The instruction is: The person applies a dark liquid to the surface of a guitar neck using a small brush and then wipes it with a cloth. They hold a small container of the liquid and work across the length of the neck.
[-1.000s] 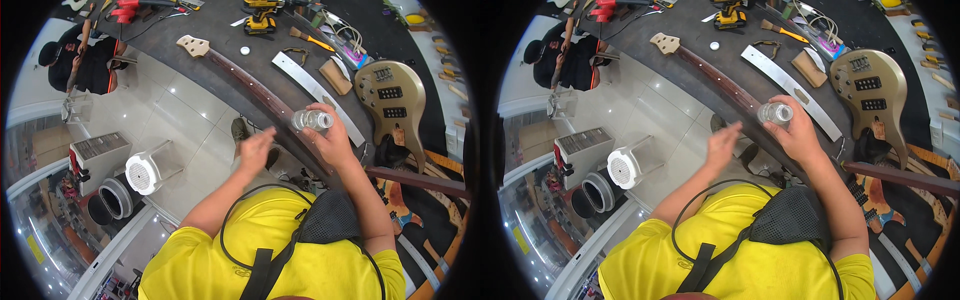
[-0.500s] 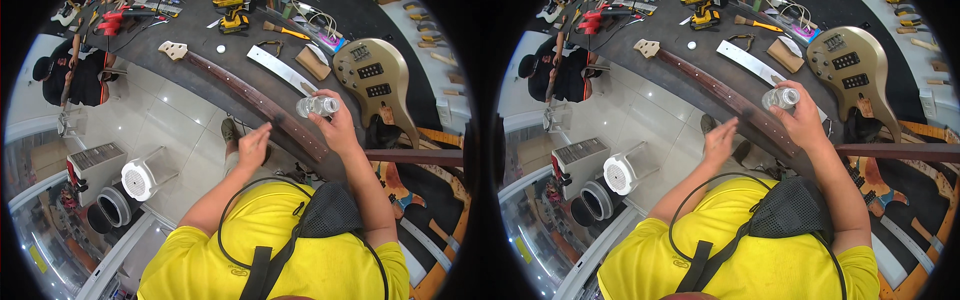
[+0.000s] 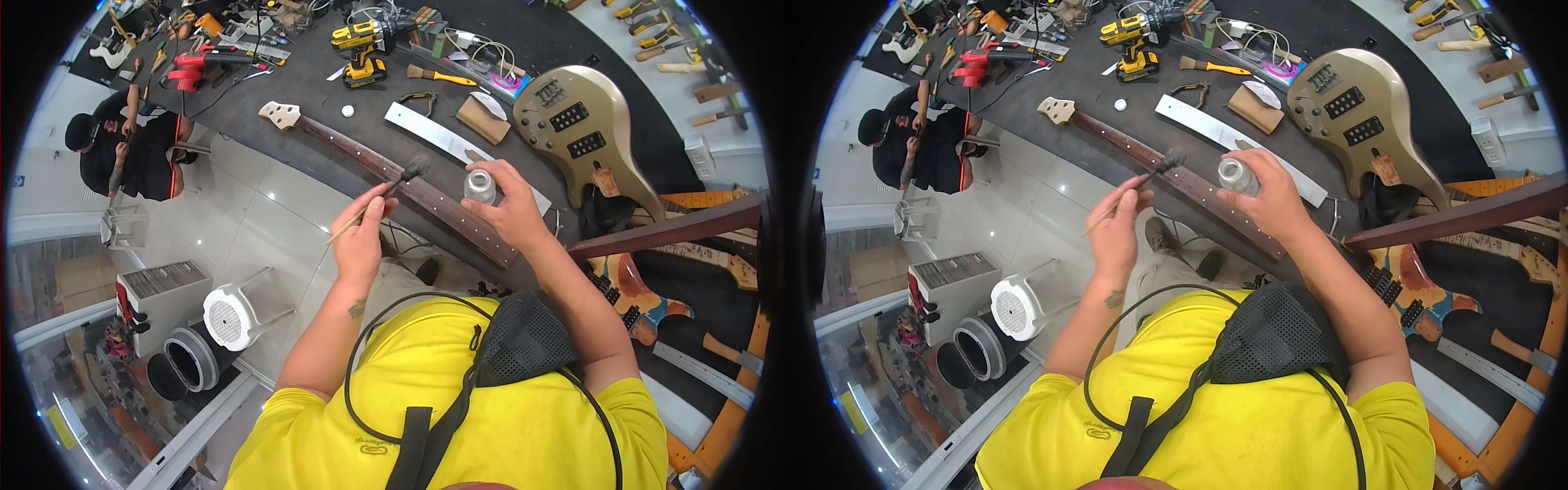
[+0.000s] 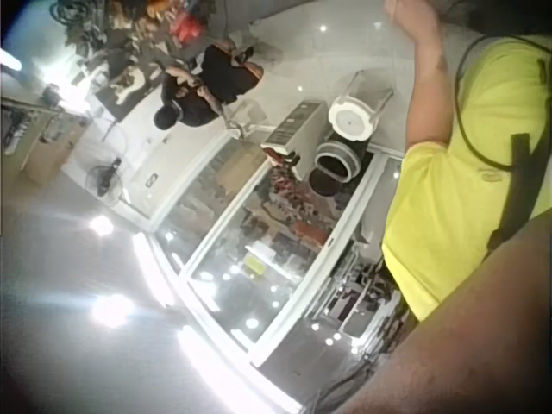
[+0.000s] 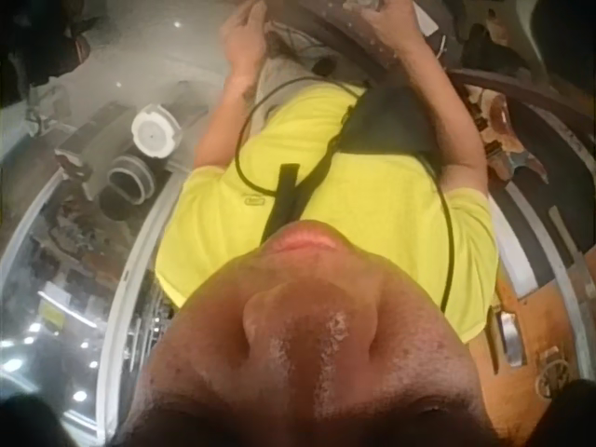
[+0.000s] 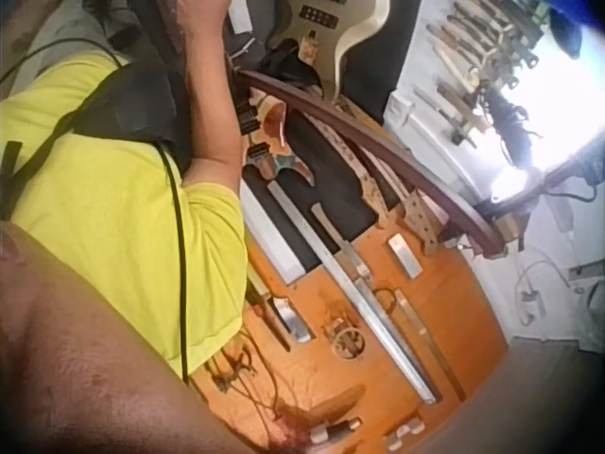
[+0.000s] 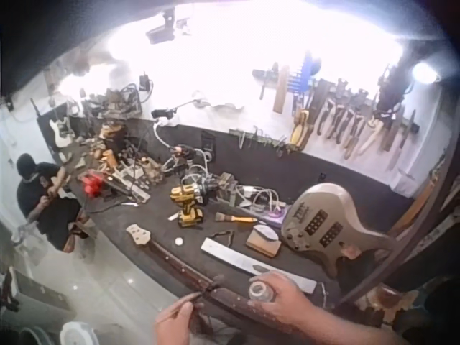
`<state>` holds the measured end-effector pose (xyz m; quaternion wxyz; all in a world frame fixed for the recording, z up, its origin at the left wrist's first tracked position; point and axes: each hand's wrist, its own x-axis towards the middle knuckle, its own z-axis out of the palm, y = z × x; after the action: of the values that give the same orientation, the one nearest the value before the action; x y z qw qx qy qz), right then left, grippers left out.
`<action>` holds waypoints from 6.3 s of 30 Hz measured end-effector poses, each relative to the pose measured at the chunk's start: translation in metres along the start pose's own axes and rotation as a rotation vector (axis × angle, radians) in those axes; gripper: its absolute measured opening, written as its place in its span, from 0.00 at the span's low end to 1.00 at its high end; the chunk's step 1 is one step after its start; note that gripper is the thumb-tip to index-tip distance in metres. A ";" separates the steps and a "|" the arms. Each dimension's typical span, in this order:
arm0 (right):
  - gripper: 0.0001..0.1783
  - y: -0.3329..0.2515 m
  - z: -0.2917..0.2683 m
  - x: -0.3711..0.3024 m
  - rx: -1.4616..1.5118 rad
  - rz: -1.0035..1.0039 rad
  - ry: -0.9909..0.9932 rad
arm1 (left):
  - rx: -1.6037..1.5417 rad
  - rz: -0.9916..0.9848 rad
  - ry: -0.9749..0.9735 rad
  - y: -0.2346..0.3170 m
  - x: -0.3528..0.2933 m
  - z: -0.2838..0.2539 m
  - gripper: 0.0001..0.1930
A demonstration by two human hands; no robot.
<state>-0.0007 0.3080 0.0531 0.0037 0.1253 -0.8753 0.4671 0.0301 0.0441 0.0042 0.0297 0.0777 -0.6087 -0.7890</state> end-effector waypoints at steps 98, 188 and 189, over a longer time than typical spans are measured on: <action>0.26 0.062 0.016 -0.026 -0.087 0.128 0.014 | 0.381 0.082 -0.091 -0.150 -0.021 0.009 0.15; 0.25 0.075 -0.016 -0.039 0.036 0.160 0.229 | 0.434 -0.018 -0.028 -0.141 -0.006 0.013 0.17; 0.25 0.076 -0.016 -0.038 0.033 0.167 0.233 | 0.430 0.034 -0.078 -0.158 -0.031 0.029 0.16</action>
<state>0.0179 0.3692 -0.0045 0.0642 -0.0027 -0.8684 0.4917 0.0633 0.1166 -0.1389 0.0023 0.0412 -0.7648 -0.6430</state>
